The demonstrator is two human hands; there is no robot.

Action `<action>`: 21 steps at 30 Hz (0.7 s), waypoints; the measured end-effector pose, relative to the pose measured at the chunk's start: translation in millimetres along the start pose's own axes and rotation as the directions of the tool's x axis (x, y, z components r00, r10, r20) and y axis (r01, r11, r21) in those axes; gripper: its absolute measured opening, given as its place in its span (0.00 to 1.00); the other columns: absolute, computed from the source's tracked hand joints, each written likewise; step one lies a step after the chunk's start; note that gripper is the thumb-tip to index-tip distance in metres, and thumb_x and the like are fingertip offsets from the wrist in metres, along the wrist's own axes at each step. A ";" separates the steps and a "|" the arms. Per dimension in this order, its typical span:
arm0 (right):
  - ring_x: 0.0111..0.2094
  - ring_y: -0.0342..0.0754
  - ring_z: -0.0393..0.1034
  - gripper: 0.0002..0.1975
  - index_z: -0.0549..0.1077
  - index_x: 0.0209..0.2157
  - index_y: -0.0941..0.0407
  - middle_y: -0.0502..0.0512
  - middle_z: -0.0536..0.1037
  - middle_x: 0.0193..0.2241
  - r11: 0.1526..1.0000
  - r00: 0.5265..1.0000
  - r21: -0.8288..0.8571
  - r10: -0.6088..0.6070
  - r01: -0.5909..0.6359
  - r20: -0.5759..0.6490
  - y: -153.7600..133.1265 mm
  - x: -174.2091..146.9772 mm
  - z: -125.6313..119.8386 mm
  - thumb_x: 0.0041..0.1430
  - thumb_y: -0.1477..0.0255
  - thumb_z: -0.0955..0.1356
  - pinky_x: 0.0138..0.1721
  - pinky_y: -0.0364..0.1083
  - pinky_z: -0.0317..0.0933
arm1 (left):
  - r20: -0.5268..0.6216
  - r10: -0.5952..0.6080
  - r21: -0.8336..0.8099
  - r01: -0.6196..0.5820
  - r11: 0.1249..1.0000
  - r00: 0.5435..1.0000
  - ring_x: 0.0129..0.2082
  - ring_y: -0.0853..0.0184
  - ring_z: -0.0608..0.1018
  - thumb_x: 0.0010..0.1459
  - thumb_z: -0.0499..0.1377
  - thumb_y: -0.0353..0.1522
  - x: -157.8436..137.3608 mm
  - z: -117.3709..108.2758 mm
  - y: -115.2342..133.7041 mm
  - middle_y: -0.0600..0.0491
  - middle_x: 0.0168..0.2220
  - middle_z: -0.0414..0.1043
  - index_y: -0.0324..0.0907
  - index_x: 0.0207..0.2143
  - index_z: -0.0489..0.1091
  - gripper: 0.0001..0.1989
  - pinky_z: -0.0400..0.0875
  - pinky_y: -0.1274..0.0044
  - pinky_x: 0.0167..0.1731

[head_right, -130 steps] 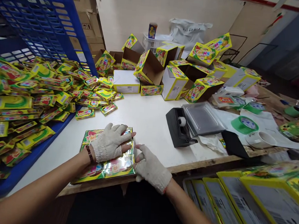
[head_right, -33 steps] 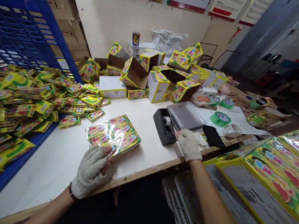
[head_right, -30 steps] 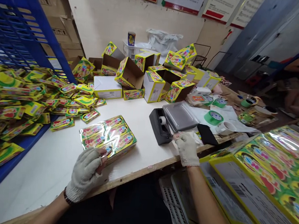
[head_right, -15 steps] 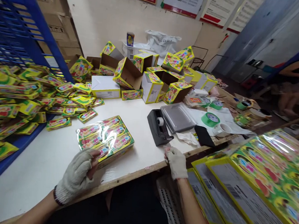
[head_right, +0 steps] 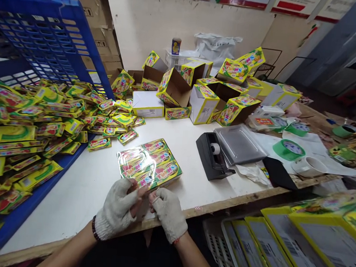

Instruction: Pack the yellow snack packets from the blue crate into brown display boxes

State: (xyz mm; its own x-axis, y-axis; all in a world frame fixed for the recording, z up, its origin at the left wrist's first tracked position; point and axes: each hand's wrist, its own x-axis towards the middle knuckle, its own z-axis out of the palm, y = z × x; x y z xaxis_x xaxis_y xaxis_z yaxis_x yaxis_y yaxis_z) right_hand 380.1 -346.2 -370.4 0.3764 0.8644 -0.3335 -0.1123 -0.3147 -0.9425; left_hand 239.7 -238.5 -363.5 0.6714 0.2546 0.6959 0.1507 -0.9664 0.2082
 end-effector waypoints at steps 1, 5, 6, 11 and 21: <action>0.17 0.39 0.57 0.18 0.65 0.23 0.55 0.47 0.67 0.17 1.000 1.000 -0.001 0.000 0.000 -0.004 1.9 0.5 -1.0 0.53 0.54 0.66 0.18 0.41 0.50 | 0.051 -0.004 0.037 0.002 0.999 0.999 0.35 0.62 0.70 0.57 0.54 0.32 3.1 -0.3 0.9 0.47 0.37 0.65 0.44 0.46 0.71 0.14 0.67 0.70 0.32; 0.17 0.39 0.61 0.20 0.68 0.25 0.56 0.47 0.69 0.18 0.997 0.997 0.040 0.060 -0.062 0.050 5.4 1.9 -5.8 0.52 0.52 0.66 0.18 0.40 0.54 | 0.102 -0.122 0.139 0.107 0.984 0.987 0.28 0.64 0.66 0.60 0.54 0.39 16.0 6.8 7.2 0.50 0.27 0.63 0.44 0.27 0.74 0.14 0.58 0.72 0.26; 0.17 0.39 0.62 0.21 0.69 0.27 0.56 0.48 0.71 0.19 0.994 0.993 0.063 0.083 -0.088 0.078 5.4 2.4 -7.2 0.51 0.51 0.66 0.18 0.40 0.55 | 0.097 -0.152 0.169 0.134 0.977 0.984 0.27 0.65 0.65 0.59 0.55 0.38 17.4 9.9 9.4 0.50 0.26 0.62 0.44 0.24 0.72 0.14 0.56 0.72 0.25; 0.18 0.42 0.68 0.28 0.64 0.31 0.55 0.50 0.74 0.22 0.957 0.979 0.215 0.205 -0.196 -0.021 -2.5 5.0 -14.7 0.49 0.43 0.65 0.16 0.40 0.59 | 0.089 -0.133 0.196 0.114 0.974 0.987 0.28 0.65 0.66 0.54 0.56 0.27 18.8 12.0 16.1 0.50 0.27 0.66 0.43 0.27 0.71 0.06 0.56 0.73 0.26; 0.33 0.52 0.73 0.10 0.68 0.33 0.55 0.57 0.77 0.31 0.941 0.904 -0.335 -0.185 0.049 -0.386 -48.2 77.7 -53.9 0.51 0.65 0.67 0.35 0.51 0.67 | 0.124 -0.511 -0.073 0.521 0.850 0.851 0.37 0.65 0.72 0.57 0.54 0.35 50.1 -21.2 -74.2 0.52 0.36 0.65 0.41 0.38 0.72 0.10 0.70 0.72 0.38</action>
State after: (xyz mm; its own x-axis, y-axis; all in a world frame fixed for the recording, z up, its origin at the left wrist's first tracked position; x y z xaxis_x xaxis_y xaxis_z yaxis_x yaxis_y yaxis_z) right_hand 464.3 -284.9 -349.8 0.7160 0.6879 -0.1189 0.2211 -0.3851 -0.8960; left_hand 246.7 -153.4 -329.6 0.5839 0.7062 0.4005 0.4250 -0.6862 0.5903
